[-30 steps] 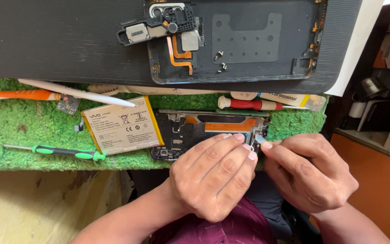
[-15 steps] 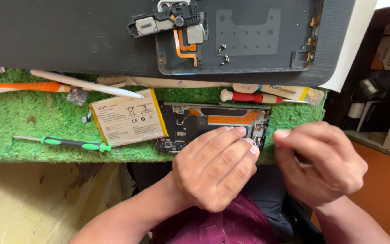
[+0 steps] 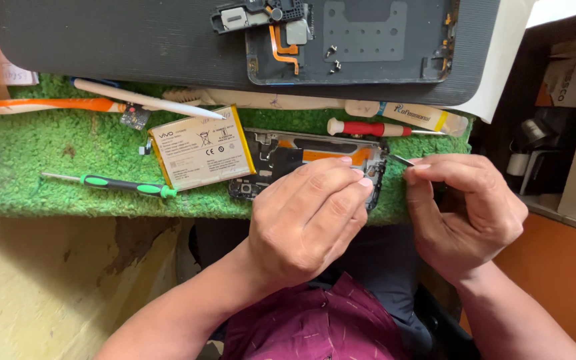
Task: The person repairs a disassembled smartphone on a green mat, using a pry tool to work on the internal components near the battery while holding the phone frame steady. They continue prying and adjusting the small internal parts, then lift and reposition the phone chassis at the end.
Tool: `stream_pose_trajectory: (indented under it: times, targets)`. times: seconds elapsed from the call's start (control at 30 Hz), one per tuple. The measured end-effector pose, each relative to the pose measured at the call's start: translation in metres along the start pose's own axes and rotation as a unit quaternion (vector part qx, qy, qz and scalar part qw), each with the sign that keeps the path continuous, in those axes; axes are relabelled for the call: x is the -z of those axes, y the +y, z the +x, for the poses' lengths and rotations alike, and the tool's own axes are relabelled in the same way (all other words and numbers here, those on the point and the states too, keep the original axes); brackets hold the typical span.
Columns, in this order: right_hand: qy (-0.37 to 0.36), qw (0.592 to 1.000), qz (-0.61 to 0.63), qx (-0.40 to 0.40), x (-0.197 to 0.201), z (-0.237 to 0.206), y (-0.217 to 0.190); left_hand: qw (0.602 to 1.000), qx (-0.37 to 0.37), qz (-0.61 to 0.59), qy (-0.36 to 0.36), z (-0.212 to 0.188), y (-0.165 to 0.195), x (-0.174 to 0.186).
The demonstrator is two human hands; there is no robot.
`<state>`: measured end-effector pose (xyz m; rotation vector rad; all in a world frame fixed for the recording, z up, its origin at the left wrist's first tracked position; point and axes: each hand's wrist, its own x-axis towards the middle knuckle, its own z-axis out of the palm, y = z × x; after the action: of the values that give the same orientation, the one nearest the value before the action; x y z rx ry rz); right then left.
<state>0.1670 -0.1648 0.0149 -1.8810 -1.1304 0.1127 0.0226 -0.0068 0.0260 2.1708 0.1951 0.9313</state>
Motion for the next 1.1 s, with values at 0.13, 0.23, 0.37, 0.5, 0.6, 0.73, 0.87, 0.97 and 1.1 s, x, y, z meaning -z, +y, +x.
stream_pose_trajectory:
  times: [0.13,0.23,0.37,0.5,0.6,0.73,0.87,0.97,1.1]
  targets:
    - [-0.011,0.999,-0.041,0.027,0.005,0.002,-0.002,1.000,0.000,-0.001,0.009,-0.010,-0.003,-0.005]
    - [-0.018,0.998,-0.058,0.031,0.005,0.003,-0.003,0.999,-0.012,0.001,0.030,-0.016,-0.004,-0.011]
    - [-0.030,0.995,-0.083,0.038,0.004,0.002,-0.002,0.998,-0.022,-0.007,0.050,-0.021,-0.006,-0.016]
    - [-0.050,0.992,-0.103,0.058,0.003,0.001,-0.002,0.997,-0.033,-0.034,0.057,-0.019,-0.006,-0.016]
    - [-0.049,0.992,-0.103,0.058,0.001,0.002,-0.002,0.995,-0.054,-0.040,0.071,-0.016,-0.006,-0.010]
    - [-0.034,0.994,-0.092,0.055,0.000,0.000,-0.002,0.987,0.011,-0.136,0.088,-0.020,0.002,0.002]
    - [-0.010,0.995,-0.083,0.057,0.001,-0.001,-0.001,0.823,0.269,-0.471,0.169,-0.031,0.020,0.003]
    - [-0.008,0.995,-0.082,0.061,0.001,-0.002,-0.004,0.720,0.333,-0.575,0.200,-0.029,0.013,0.000]
    - [0.004,0.996,-0.071,0.053,0.001,0.003,-0.010,0.666,0.349,-0.628,0.200,-0.026,0.011,-0.003]
